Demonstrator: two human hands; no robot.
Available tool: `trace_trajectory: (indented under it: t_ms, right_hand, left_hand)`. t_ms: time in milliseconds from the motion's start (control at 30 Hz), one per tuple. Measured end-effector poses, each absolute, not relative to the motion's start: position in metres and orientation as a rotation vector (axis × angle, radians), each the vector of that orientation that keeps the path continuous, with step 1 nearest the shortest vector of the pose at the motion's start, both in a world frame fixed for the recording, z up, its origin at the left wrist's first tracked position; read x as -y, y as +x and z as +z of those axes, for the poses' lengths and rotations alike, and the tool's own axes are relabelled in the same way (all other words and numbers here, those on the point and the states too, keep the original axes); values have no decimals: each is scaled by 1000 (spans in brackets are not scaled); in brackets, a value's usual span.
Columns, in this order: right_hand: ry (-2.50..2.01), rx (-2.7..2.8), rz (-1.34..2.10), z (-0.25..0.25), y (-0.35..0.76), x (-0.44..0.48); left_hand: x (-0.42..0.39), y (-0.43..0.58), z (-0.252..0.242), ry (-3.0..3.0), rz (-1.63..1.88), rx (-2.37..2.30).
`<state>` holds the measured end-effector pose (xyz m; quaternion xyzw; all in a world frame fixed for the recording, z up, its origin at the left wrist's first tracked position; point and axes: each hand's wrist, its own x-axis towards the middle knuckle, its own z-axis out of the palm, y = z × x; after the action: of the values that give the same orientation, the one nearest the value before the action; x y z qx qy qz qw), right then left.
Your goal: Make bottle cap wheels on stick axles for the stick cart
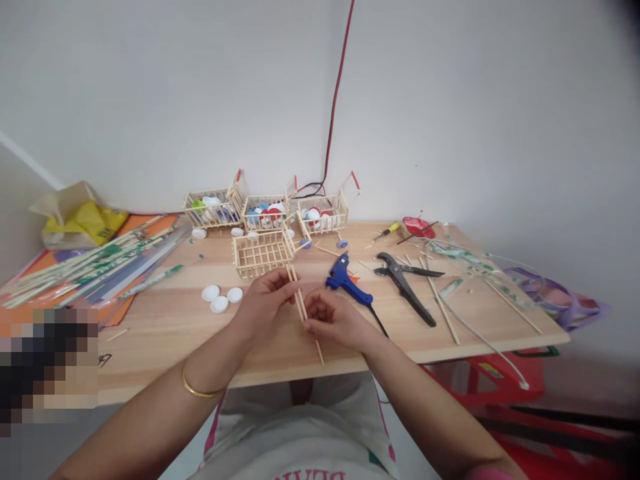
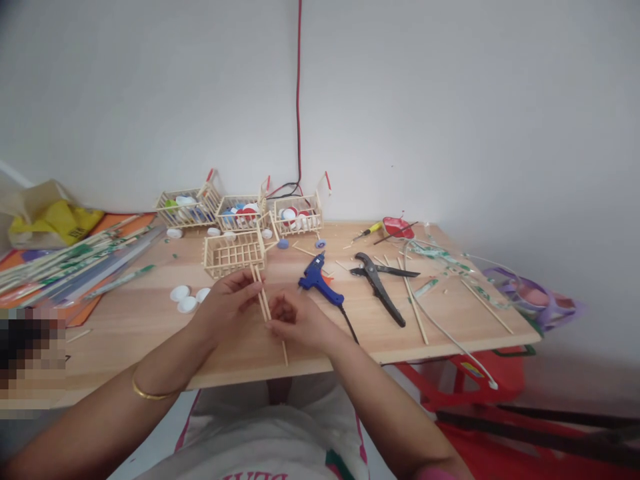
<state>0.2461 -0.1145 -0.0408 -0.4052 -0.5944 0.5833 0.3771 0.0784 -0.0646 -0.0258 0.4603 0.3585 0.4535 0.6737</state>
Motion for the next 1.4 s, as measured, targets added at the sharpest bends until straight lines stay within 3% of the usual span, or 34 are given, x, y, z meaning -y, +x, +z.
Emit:
trace_trajectory:
  t_ms: [167,467,733,1400]
  right_hand:
    - [-1197,1506,1331,-33,248,116]
    - [-1419,1804,611,-10,226,79]
    - [-1679,1930,188,-10,195,50]
    - [-1806,2055,12,-14,184,44]
  left_hand:
    - [62,77,-27,981,1137,-899]
    - [66,70,-18,810,1482,-1029]
    - [63,65,-18,791,1464,-1000]
    - [64,62,-28,920,1387,-1044]
